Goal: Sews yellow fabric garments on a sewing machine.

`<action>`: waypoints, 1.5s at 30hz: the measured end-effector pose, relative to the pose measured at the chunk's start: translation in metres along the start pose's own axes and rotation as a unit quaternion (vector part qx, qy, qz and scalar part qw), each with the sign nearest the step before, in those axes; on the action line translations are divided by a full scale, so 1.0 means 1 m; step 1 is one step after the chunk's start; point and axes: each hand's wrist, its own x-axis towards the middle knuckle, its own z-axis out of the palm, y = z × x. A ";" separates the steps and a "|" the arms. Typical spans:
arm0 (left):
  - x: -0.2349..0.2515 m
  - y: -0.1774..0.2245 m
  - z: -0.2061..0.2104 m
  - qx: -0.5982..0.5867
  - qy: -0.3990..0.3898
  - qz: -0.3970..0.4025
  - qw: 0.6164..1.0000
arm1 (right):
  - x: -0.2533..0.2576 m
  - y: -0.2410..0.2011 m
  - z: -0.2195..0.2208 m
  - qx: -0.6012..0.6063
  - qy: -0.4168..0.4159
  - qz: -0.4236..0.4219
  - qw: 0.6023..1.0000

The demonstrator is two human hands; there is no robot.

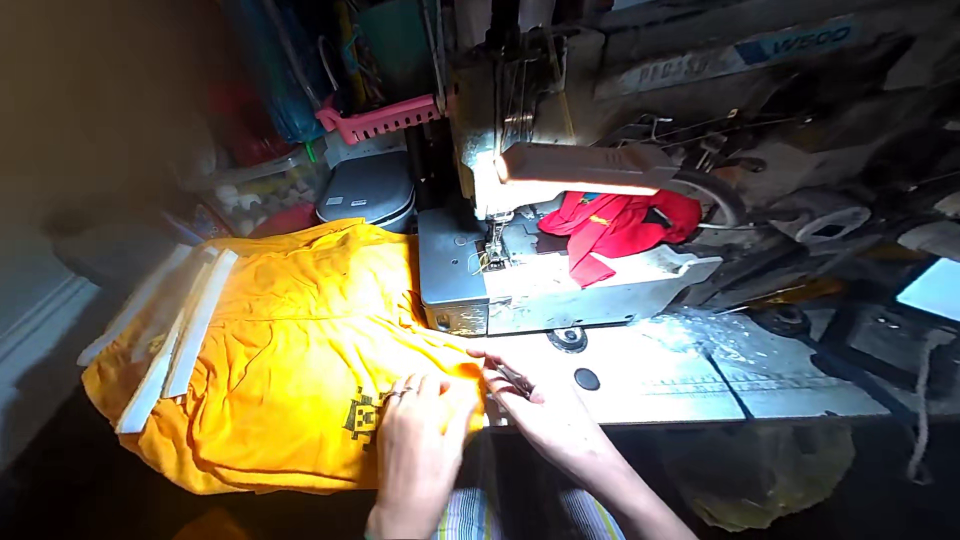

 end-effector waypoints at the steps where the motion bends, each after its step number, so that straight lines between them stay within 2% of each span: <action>1: -0.001 0.004 0.009 0.055 0.015 0.025 0.998 | 0.004 0.001 0.001 -0.001 0.016 -0.006 1.000; 3: 0.002 0.006 0.013 0.078 0.026 0.049 0.995 | 0.007 0.004 -0.003 0.008 0.033 0.000 0.999; 6: 0.009 -0.006 -0.010 -0.098 -0.045 -0.004 0.994 | 0.002 0.007 -0.012 0.048 0.030 0.016 0.998; 9: 0.014 -0.023 -0.031 -0.320 -0.105 -0.077 0.938 | -0.005 0.004 -0.012 0.050 -0.014 -0.022 0.998; 12: 0.010 -0.022 -0.038 -0.421 -0.081 -0.074 0.900 | -0.003 -0.004 0.008 -0.003 -0.077 -0.087 0.993; 15: 0.002 -0.015 -0.050 -0.403 -0.025 -0.017 0.915 | 0.015 -0.005 0.034 -0.065 -0.016 -0.151 0.986; 18: -0.006 -0.023 -0.080 -0.391 0.016 -0.005 0.920 | 0.037 0.005 0.035 -0.015 0.040 -0.160 0.986; 20: -0.013 -0.031 -0.100 -0.406 0.016 -0.040 0.913 | 0.040 0.003 0.033 0.019 0.044 -0.115 0.992; 22: -0.017 -0.033 -0.116 -0.432 0.001 -0.069 0.899 | 0.037 -0.008 0.033 0.101 0.009 -0.007 0.995; 24: -0.016 -0.032 -0.129 -0.424 0.001 -0.076 0.903 | 0.032 -0.017 0.035 0.263 -0.035 0.113 0.957; 26: -0.012 -0.031 -0.141 -0.399 0.022 -0.067 0.914 | 0.025 -0.022 0.032 0.429 -0.094 0.174 0.882; 27: -0.010 -0.031 -0.146 -0.384 0.034 -0.055 0.921 | 0.019 -0.027 0.028 0.478 -0.125 0.181 0.850; 28: -0.008 -0.031 -0.150 -0.360 0.041 -0.037 0.931 | 0.013 -0.033 0.022 0.500 -0.145 0.174 0.836; 30: -0.004 -0.031 -0.157 -0.293 0.046 0.017 0.955 | 0.003 -0.046 0.011 0.511 -0.144 0.130 0.837; 33: 0.004 -0.031 -0.161 -0.216 0.025 0.094 0.972 | -0.003 -0.055 0.000 0.448 -0.089 -0.023 0.889; 35: 0.010 -0.027 -0.156 -0.177 0.031 0.117 0.977 | -0.005 -0.058 -0.005 0.321 -0.015 -0.145 0.936; 38: 0.016 -0.017 -0.149 -0.155 0.041 0.114 0.980 | -0.008 -0.063 -0.006 0.097 0.069 -0.274 0.954; 41: 0.020 -0.006 -0.152 -0.137 0.038 0.099 0.985 | -0.008 -0.062 -0.005 -0.042 0.137 -0.312 0.939; 45: 0.039 0.000 -0.161 -0.039 0.023 0.144 0.989 | -0.009 -0.060 -0.014 -0.102 0.175 -0.314 0.928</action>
